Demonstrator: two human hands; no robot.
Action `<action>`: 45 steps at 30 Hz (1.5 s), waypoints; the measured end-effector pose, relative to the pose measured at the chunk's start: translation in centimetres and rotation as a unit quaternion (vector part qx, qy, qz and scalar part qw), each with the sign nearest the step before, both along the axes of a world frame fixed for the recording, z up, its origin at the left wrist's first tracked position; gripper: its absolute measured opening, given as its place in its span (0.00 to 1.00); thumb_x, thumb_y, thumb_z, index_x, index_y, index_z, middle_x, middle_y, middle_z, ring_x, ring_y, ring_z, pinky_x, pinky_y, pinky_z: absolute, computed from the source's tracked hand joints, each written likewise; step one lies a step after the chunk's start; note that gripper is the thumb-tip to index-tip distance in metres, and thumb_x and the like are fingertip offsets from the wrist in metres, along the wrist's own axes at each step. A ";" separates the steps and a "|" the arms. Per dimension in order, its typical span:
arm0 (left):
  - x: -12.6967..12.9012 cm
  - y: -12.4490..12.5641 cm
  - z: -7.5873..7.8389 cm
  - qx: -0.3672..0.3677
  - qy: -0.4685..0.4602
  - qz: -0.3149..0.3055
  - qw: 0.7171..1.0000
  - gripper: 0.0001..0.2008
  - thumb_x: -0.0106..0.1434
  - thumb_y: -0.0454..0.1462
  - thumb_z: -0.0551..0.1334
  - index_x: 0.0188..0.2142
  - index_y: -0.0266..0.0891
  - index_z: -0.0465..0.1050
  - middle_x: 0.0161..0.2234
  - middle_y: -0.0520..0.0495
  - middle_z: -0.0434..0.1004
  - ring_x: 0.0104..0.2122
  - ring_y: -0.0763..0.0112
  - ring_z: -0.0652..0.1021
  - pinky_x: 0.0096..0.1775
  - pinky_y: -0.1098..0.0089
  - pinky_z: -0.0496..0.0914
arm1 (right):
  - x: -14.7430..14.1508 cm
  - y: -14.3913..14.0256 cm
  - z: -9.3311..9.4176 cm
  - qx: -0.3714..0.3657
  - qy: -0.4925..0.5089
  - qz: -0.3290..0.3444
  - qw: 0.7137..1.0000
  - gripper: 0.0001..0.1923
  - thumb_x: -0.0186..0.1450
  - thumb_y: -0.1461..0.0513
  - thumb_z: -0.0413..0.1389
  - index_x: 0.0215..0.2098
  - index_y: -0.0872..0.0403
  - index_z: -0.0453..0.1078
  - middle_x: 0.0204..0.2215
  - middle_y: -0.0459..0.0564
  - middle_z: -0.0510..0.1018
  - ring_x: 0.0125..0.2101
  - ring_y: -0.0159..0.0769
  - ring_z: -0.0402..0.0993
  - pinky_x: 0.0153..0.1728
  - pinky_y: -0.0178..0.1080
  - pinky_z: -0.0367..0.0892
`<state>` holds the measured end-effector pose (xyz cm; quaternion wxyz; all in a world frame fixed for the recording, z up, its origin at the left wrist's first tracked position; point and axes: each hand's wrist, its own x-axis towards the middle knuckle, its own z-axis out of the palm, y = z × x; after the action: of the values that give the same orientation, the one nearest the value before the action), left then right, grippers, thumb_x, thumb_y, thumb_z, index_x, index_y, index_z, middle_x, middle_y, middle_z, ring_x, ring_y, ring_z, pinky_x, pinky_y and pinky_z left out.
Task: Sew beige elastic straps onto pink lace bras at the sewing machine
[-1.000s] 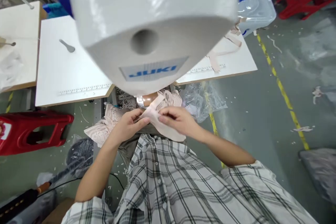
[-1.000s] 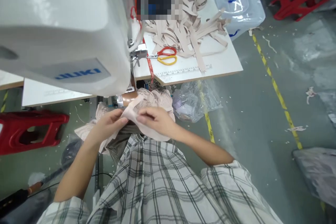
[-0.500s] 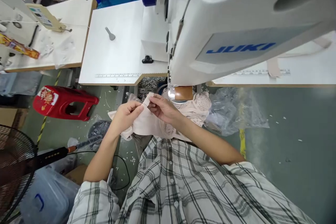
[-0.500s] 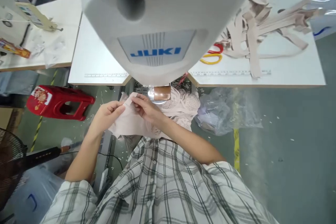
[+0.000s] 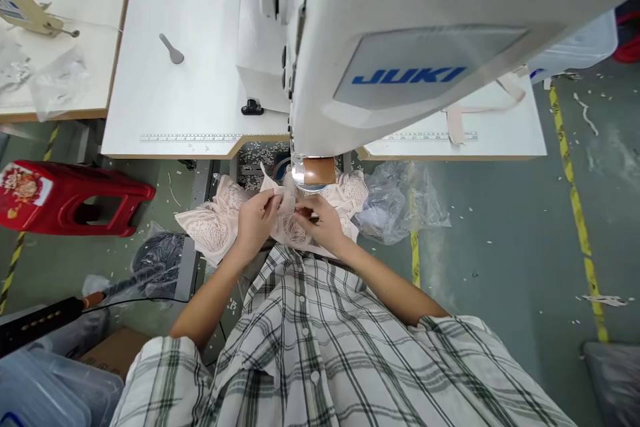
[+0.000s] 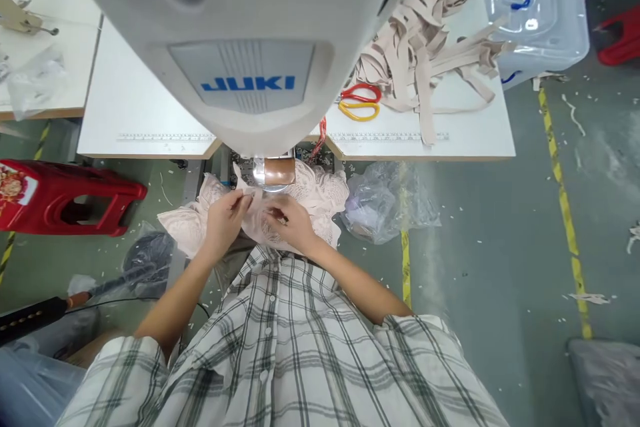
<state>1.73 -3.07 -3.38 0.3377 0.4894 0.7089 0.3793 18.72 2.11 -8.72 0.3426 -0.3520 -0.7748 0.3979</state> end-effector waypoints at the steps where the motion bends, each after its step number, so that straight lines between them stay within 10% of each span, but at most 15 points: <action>1: 0.1 -0.1 0.6 0.008 0.026 -0.025 0.999 0.13 0.69 0.43 0.58 0.37 0.39 0.77 0.29 0.49 0.77 0.30 0.69 0.74 0.35 0.70 0.66 | 0.3 0.2 0.4 0.004 -0.014 -0.010 1.000 0.12 0.69 0.53 0.56 0.45 0.49 0.75 0.36 0.50 0.79 0.29 0.34 0.74 0.33 0.40 0.74; 19: 3.0 0.6 3.2 -0.031 -0.041 -0.020 0.999 0.13 0.70 0.41 0.55 0.33 0.39 0.74 0.29 0.51 0.76 0.30 0.71 0.73 0.34 0.72 0.66 | 0.3 0.9 2.0 -0.001 0.062 -0.072 0.995 0.10 0.70 0.57 0.56 0.45 0.48 0.78 0.40 0.50 0.81 0.37 0.34 0.79 0.38 0.38 0.77; 26: 3.1 1.2 3.2 -0.052 -0.018 -0.020 0.998 0.15 0.69 0.45 0.57 0.29 0.39 0.72 0.26 0.52 0.73 0.28 0.71 0.72 0.32 0.72 0.64 | 1.3 1.6 0.8 0.197 0.042 -0.017 0.979 0.09 0.70 0.60 0.56 0.39 0.49 0.80 0.39 0.49 0.84 0.41 0.34 0.81 0.41 0.37 0.77; 30: 1.9 1.9 2.5 -0.085 -0.003 -0.025 0.996 0.17 0.68 0.47 0.57 0.26 0.40 0.69 0.23 0.53 0.70 0.25 0.72 0.70 0.29 0.72 0.63 | 5.6 8.0 0.5 0.250 -0.054 0.038 0.966 0.13 0.72 0.59 0.51 0.45 0.48 0.79 0.43 0.48 0.84 0.44 0.34 0.80 0.45 0.36 0.76; 34: 1.6 2.4 1.9 -0.089 0.032 -0.070 0.993 0.18 0.68 0.48 0.56 0.27 0.40 0.70 0.23 0.51 0.73 0.24 0.71 0.71 0.29 0.71 0.64 | 10.4 20.4 3.1 0.191 -0.182 -0.188 0.946 0.24 0.69 0.70 0.43 0.58 0.57 0.71 0.57 0.59 0.75 0.59 0.44 0.70 0.59 0.46 0.66; 37: 1.9 2.6 2.4 -0.087 0.030 -0.117 0.989 0.19 0.68 0.49 0.54 0.28 0.41 0.71 0.24 0.50 0.74 0.25 0.69 0.73 0.30 0.71 0.65 | 11.0 27.3 5.5 0.148 -0.337 -0.101 0.924 0.25 0.67 0.71 0.48 0.62 0.63 0.67 0.56 0.67 0.75 0.56 0.52 0.70 0.57 0.51 0.64; 45: 0.5 2.3 3.3 -0.080 0.047 -0.103 0.990 0.23 0.65 0.56 0.55 0.26 0.42 0.73 0.23 0.49 0.77 0.25 0.64 0.76 0.29 0.68 0.69 | 12.0 24.5 9.8 0.173 -0.421 -0.037 0.890 0.18 0.70 0.61 0.55 0.56 0.58 0.70 0.45 0.59 0.79 0.43 0.41 0.75 0.44 0.39 0.68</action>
<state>2.21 -0.75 -0.09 0.3796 0.5480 0.6981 0.2613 30.71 26.63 1.06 0.0540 -0.4500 -0.8894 0.0596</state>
